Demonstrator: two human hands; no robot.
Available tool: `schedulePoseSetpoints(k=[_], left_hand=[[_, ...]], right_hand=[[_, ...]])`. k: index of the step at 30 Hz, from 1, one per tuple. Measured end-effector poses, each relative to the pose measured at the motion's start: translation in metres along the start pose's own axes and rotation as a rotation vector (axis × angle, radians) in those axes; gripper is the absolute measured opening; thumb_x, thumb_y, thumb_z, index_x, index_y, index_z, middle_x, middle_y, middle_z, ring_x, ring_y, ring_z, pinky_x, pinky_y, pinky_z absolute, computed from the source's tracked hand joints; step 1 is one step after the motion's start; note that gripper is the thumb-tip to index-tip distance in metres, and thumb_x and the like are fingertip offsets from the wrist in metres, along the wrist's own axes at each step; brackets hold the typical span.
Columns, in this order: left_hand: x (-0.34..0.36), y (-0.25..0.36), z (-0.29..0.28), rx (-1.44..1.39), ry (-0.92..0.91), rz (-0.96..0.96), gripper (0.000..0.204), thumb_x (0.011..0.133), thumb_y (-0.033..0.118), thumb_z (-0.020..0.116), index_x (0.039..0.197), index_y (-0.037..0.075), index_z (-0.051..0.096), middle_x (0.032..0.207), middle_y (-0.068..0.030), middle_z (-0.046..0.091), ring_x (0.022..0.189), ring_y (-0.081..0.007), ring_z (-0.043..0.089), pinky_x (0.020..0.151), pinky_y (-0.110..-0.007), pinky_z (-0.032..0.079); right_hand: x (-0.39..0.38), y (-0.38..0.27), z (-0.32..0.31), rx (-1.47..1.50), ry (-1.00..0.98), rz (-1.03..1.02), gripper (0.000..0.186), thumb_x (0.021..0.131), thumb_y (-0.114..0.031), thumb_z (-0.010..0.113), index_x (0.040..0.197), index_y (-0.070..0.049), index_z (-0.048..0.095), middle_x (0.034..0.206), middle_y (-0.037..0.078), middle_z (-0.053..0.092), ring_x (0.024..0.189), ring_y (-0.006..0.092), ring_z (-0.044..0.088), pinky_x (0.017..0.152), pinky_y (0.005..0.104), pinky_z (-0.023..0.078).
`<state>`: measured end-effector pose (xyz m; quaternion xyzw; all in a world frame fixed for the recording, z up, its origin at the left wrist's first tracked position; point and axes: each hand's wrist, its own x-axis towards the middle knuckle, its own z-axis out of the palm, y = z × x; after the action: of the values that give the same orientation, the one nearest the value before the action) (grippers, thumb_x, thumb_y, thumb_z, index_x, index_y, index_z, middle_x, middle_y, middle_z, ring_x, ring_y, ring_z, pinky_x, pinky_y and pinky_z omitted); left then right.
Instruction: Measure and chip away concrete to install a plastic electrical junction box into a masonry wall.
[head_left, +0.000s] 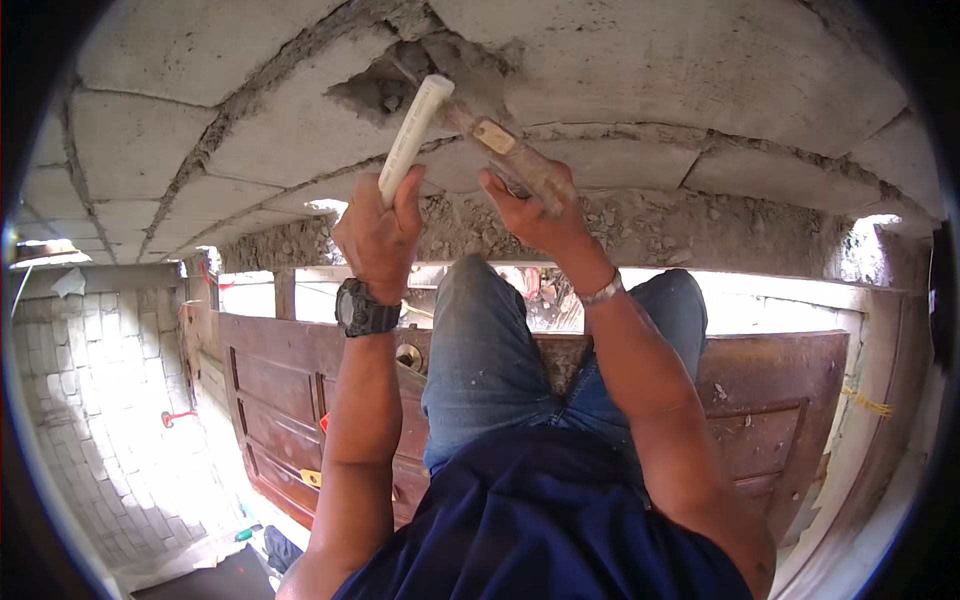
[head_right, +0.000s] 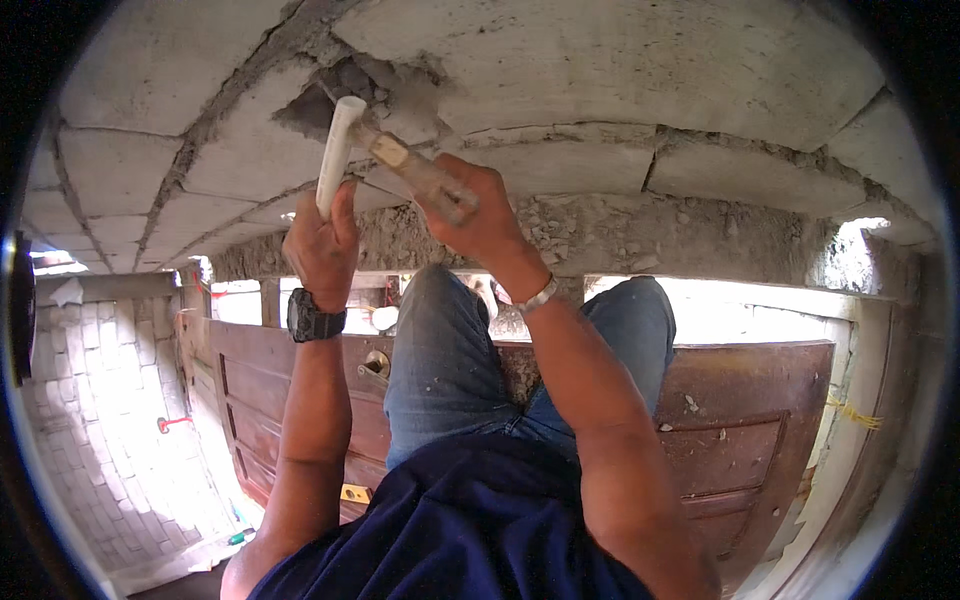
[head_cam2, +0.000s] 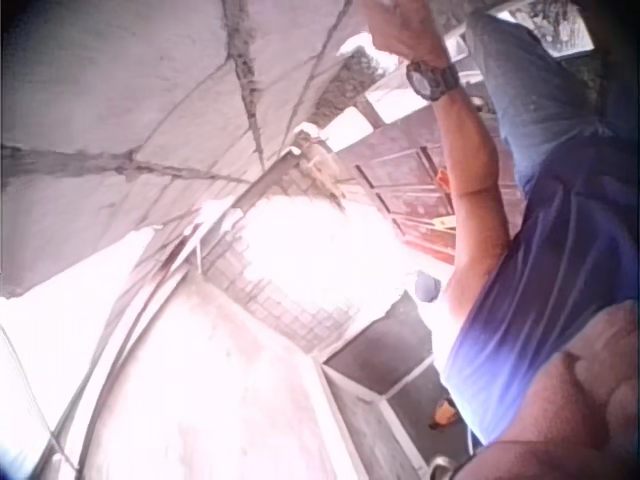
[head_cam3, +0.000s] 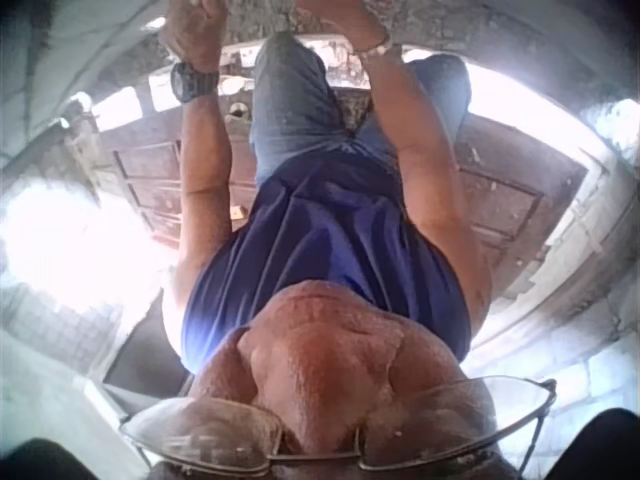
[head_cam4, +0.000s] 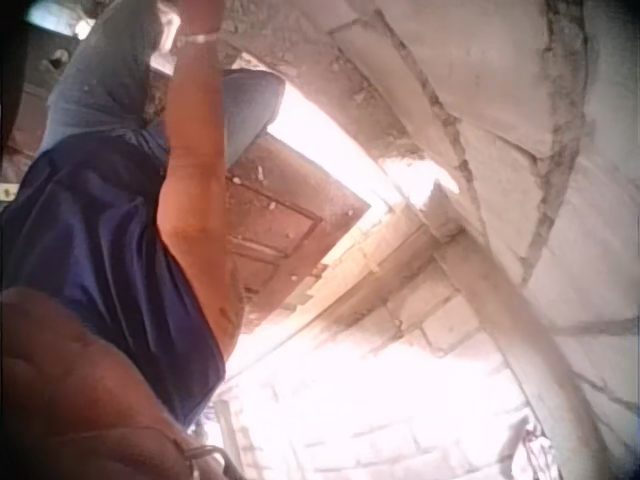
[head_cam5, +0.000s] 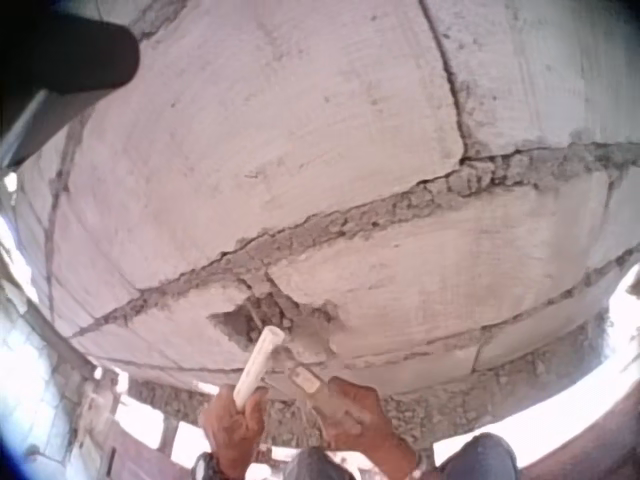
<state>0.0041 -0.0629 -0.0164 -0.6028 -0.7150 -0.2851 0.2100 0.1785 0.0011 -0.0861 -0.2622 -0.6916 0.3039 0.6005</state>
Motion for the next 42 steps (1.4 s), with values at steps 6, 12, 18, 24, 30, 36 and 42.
schedulePoseSetpoints(k=[6,12,18,24,30,36,42], left_hand=[[-0.003,0.002,-0.009,-0.072,-0.023,-0.133,0.036,0.086,0.034,0.069,0.073,0.006,0.051,0.054,-0.0133,0.053,0.046,-0.0316,0.056,0.043,-0.038,0.042],[0.008,0.002,-0.007,-0.019,-0.037,-0.234,0.042,0.089,0.040,0.063,0.073,0.004,0.051,0.055,-0.0148,0.053,0.046,-0.0327,0.056,0.044,-0.038,0.042],[0.006,-0.017,-0.012,-0.163,-0.137,-0.262,0.046,0.089,0.043,0.061,0.073,0.002,0.050,0.055,-0.0175,0.053,0.048,-0.0348,0.055,0.045,-0.039,0.042],[-0.001,-0.017,-0.017,-0.299,-0.093,-0.122,0.035,0.085,0.033,0.070,0.075,0.004,0.054,0.055,-0.0142,0.054,0.047,-0.0325,0.056,0.045,-0.037,0.043],[0.007,-0.029,-0.009,-0.119,-0.030,0.045,0.035,0.084,0.033,0.071,0.075,0.005,0.053,0.054,-0.0131,0.053,0.047,-0.0319,0.056,0.045,-0.037,0.044],[0.001,-0.002,-0.005,-0.121,-0.031,-0.082,0.034,0.084,0.033,0.071,0.076,0.005,0.054,0.056,-0.0138,0.054,0.047,-0.0326,0.056,0.044,-0.038,0.044],[0.002,0.015,-0.010,-0.178,-0.036,-0.172,0.033,0.086,0.033,0.069,0.077,0.004,0.056,0.057,-0.0143,0.056,0.047,-0.0312,0.057,0.044,-0.036,0.044]], right_hand=[[-0.004,-0.031,-0.030,0.477,0.001,-0.046,0.009,0.082,-0.012,0.069,0.082,-0.005,0.063,0.078,0.013,0.062,0.070,0.0278,0.061,0.069,0.0377,0.052],[0.015,0.002,0.012,0.051,-0.159,0.330,0.012,0.079,-0.011,0.070,0.081,-0.003,0.061,0.074,0.011,0.058,0.060,0.0297,0.055,0.057,0.0336,0.048],[-0.002,-0.048,-0.034,0.439,-0.062,0.031,0.024,0.070,-0.016,0.075,0.081,-0.001,0.059,0.071,0.014,0.057,0.061,0.0255,0.057,0.058,0.0315,0.046],[-0.004,-0.043,-0.044,0.159,-0.080,0.027,0.013,0.082,-0.010,0.069,0.088,0.000,0.064,0.078,0.008,0.065,0.063,0.0203,0.062,0.054,0.0295,0.049],[-0.002,-0.045,-0.038,0.247,-0.074,0.014,0.013,0.079,-0.010,0.072,0.086,-0.002,0.064,0.073,0.008,0.063,0.063,0.0218,0.062,0.057,0.0368,0.049],[-0.001,0.005,0.016,-0.220,-0.085,-0.109,0.017,0.070,-0.001,0.069,0.085,-0.004,0.062,0.081,0.011,0.062,0.070,0.0236,0.061,0.060,0.0312,0.048],[0.007,-0.050,-0.039,0.089,-0.039,-0.090,0.010,0.081,-0.010,0.065,0.092,-0.008,0.065,0.081,0.008,0.060,0.068,0.0209,0.057,0.066,0.0372,0.051]])
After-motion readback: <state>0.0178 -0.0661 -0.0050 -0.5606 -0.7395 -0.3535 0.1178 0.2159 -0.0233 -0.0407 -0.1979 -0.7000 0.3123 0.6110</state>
